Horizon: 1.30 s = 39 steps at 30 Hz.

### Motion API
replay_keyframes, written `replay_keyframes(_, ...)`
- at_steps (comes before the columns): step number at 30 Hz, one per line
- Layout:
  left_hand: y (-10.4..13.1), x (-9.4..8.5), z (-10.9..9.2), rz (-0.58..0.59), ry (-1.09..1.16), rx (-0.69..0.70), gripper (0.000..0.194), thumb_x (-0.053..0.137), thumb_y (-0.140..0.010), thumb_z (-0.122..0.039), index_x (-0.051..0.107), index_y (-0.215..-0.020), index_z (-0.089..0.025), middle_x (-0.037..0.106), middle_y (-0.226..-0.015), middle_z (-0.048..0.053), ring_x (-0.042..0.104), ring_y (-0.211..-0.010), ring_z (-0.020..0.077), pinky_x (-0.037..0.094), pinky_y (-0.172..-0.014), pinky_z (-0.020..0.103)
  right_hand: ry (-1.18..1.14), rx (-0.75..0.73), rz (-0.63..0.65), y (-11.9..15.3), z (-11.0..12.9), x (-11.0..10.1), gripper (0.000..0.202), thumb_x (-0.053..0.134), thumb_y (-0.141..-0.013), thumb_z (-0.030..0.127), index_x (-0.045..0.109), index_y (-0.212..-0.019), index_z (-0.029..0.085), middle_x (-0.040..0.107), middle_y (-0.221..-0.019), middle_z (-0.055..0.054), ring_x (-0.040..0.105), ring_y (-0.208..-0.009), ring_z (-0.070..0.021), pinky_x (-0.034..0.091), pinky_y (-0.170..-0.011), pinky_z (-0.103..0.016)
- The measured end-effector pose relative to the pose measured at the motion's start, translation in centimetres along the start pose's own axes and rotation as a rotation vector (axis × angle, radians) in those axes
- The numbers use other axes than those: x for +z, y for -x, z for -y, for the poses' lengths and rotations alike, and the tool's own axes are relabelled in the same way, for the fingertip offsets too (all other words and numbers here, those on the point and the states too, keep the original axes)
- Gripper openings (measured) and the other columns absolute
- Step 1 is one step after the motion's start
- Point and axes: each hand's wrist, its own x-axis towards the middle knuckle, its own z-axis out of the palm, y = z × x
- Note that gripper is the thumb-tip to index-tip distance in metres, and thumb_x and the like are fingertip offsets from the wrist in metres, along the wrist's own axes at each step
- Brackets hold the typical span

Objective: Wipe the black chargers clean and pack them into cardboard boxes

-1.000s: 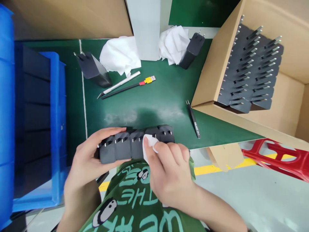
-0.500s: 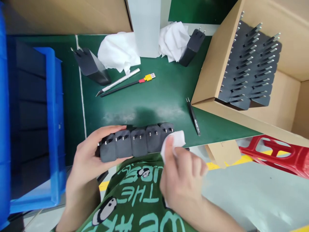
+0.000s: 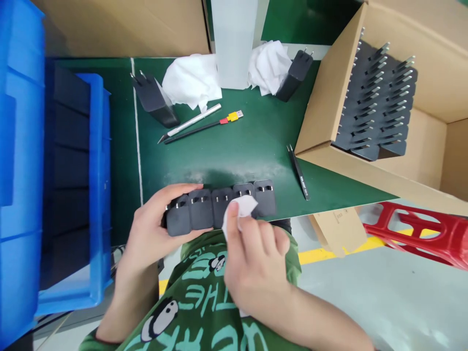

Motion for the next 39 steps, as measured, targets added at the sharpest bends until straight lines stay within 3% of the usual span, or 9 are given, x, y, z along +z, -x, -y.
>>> replay_keyframes(7, 0.2, -0.2, 0.2, 0.030, 0.081, -0.029, 0.049, 0.073, -0.078, -0.022, 0.058, -0.124, -0.025, 0.067, -0.123, 0.002, 0.067, -0.110, 0.0191, 0.053, -0.095, 0.027, -0.504, -0.405, 0.150, -1.2, 1.3, -0.5, 0.042, 0.037, -0.094, 0.014, 0.061, -0.128, 0.008, 0.058, -0.086, -0.005, 0.044, -0.076, -0.0171, 0.033, -0.074, -0.035)
replay_keyframes(12, 0.0, -0.1, 0.2, 0.018, 0.019, 0.002, 0.057, 0.081, -0.074, -0.035, 0.056, -0.124, -0.025, 0.068, -0.123, 0.004, 0.066, -0.109, 0.0197, 0.053, -0.093, 0.027, -0.091, 0.081, -0.083, 0.8, -1.0, -0.8, 0.052, 0.045, -0.086, 0.004, 0.054, -0.137, 0.012, 0.055, -0.091, -0.008, 0.046, -0.080, -0.0195, 0.031, -0.070, -0.036)
replay_keyframes(14, 0.0, 0.0, 0.2, 0.013, 0.011, 0.000, 0.056, 0.080, -0.074, -0.033, 0.056, -0.124, -0.025, 0.068, -0.123, 0.004, 0.067, -0.109, 0.0206, 0.053, -0.093, 0.029, 0.109, 0.107, -0.074, 0.7, 0.2, 0.1, 0.052, 0.045, -0.082, 0.002, 0.056, -0.133, 0.006, 0.053, -0.086, -0.010, 0.042, -0.076, -0.0203, 0.026, -0.067, -0.036)
replay_keyframes(20, 0.0, 0.0, 0.4, 0.001, 0.049, -0.008, 0.053, 0.078, -0.073, -0.028, 0.058, -0.122, -0.027, 0.069, -0.118, 0.002, 0.069, -0.102, 0.0209, 0.055, -0.089, 0.030, -0.436, -0.352, 0.054, 0.0, 2.3, 0.3, 0.045, 0.038, -0.092, 0.013, 0.058, -0.132, 0.009, 0.053, -0.089, -0.005, 0.046, -0.082, -0.0187, 0.033, -0.075, -0.036)
replay_keyframes(26, -0.3, 0.1, 0.4, -0.009, -0.064, 0.020, 0.055, 0.081, -0.072, -0.036, 0.058, -0.120, -0.024, 0.070, -0.118, 0.006, 0.068, -0.104, 0.0238, 0.056, -0.087, 0.034, 0.123, 0.301, -0.245, 2.1, -2.3, 0.3, 0.060, 0.044, -0.087, 0.002, 0.047, -0.145, 0.019, 0.051, -0.087, -0.006, 0.042, -0.077, -0.0193, 0.026, -0.066, -0.034)
replay_keyframes(30, -0.3, 0.1, 0.2, -0.023, -0.051, 0.020, 0.053, 0.080, -0.072, -0.034, 0.059, -0.119, -0.025, 0.070, -0.119, 0.004, 0.068, -0.106, 0.0233, 0.056, -0.089, 0.033, 0.225, 0.120, -0.119, 0.9, 1.3, 1.9, 0.049, 0.041, -0.084, 0.004, 0.057, -0.130, -0.002, 0.056, -0.084, -0.011, 0.038, -0.075, -0.0210, 0.023, -0.065, -0.037)
replay_keyframes(34, -0.2, 0.0, 0.0, -0.011, -0.005, -0.011, 0.048, 0.076, -0.076, -0.033, 0.058, -0.120, -0.025, 0.070, -0.118, 0.003, 0.068, -0.105, 0.0219, 0.055, -0.090, 0.032, -0.263, -0.296, 0.016, -0.6, 4.3, 1.6, 0.044, 0.036, -0.092, 0.013, 0.060, -0.126, -0.001, 0.059, -0.090, -0.009, 0.044, -0.081, -0.0209, 0.032, -0.071, -0.038)
replay_keyframes(37, -0.2, 0.0, -0.1, 0.004, -0.030, -0.026, 0.056, 0.082, -0.071, -0.035, 0.057, -0.121, -0.025, 0.069, -0.120, 0.004, 0.068, -0.105, 0.0218, 0.055, -0.090, 0.031, -0.692, -0.522, 0.124, -0.3, 3.0, 0.3, 0.032, 0.041, -0.098, 0.017, 0.063, -0.121, 0.009, 0.055, -0.077, 0.000, 0.043, -0.071, -0.0149, 0.038, -0.067, -0.032)
replay_keyframes(39, -0.3, 0.0, -0.1, -0.002, -0.034, -0.002, 0.058, 0.083, -0.070, -0.035, 0.057, -0.121, -0.025, 0.070, -0.119, 0.004, 0.068, -0.106, 0.0217, 0.055, -0.089, 0.031, -0.807, -0.434, 0.118, 0.7, 0.8, -0.8, 0.031, 0.042, -0.098, 0.012, 0.061, -0.122, 0.010, 0.055, -0.075, 0.000, 0.046, -0.070, -0.0142, 0.043, -0.065, -0.031)
